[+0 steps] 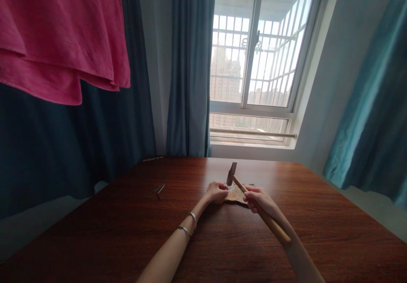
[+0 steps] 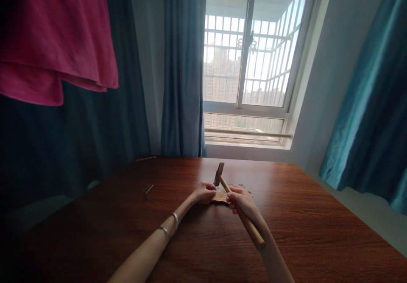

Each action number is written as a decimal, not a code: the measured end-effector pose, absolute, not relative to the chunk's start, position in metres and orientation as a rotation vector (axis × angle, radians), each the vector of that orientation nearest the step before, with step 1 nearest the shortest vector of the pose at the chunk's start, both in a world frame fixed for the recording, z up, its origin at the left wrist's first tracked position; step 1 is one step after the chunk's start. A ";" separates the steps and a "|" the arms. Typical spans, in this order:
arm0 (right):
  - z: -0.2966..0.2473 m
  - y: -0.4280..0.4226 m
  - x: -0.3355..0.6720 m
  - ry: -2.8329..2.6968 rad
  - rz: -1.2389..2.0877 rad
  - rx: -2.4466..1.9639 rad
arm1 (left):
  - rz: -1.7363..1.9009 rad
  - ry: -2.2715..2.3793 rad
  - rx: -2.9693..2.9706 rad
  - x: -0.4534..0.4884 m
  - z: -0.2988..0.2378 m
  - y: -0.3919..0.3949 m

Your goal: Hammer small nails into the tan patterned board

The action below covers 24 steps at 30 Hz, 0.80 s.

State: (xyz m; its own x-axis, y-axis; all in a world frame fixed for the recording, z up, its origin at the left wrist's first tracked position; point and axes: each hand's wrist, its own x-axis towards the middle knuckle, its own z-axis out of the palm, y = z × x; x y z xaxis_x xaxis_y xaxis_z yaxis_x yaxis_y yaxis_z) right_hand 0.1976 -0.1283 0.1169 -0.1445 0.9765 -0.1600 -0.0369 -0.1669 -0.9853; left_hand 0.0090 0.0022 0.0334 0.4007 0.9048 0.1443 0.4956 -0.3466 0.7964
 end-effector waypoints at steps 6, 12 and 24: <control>0.107 -0.127 0.193 -1.190 1.427 -1.258 | 0.816 1.143 1.977 0.006 0.034 0.004; 0.106 -0.129 0.196 -1.082 1.453 -1.232 | 0.823 1.147 1.948 0.009 0.036 0.002; 0.121 -0.136 0.194 -1.246 1.355 -1.173 | 0.786 1.223 1.957 0.009 0.033 0.003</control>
State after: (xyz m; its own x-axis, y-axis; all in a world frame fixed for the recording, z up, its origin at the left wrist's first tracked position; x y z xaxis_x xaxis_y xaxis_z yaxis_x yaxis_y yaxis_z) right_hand 0.1941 -0.1358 0.1207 -0.1200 0.9911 -0.0577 -0.0252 -0.0611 -0.9978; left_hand 0.0088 0.0033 0.0328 0.3731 0.9184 0.1313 0.5012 -0.3186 0.8046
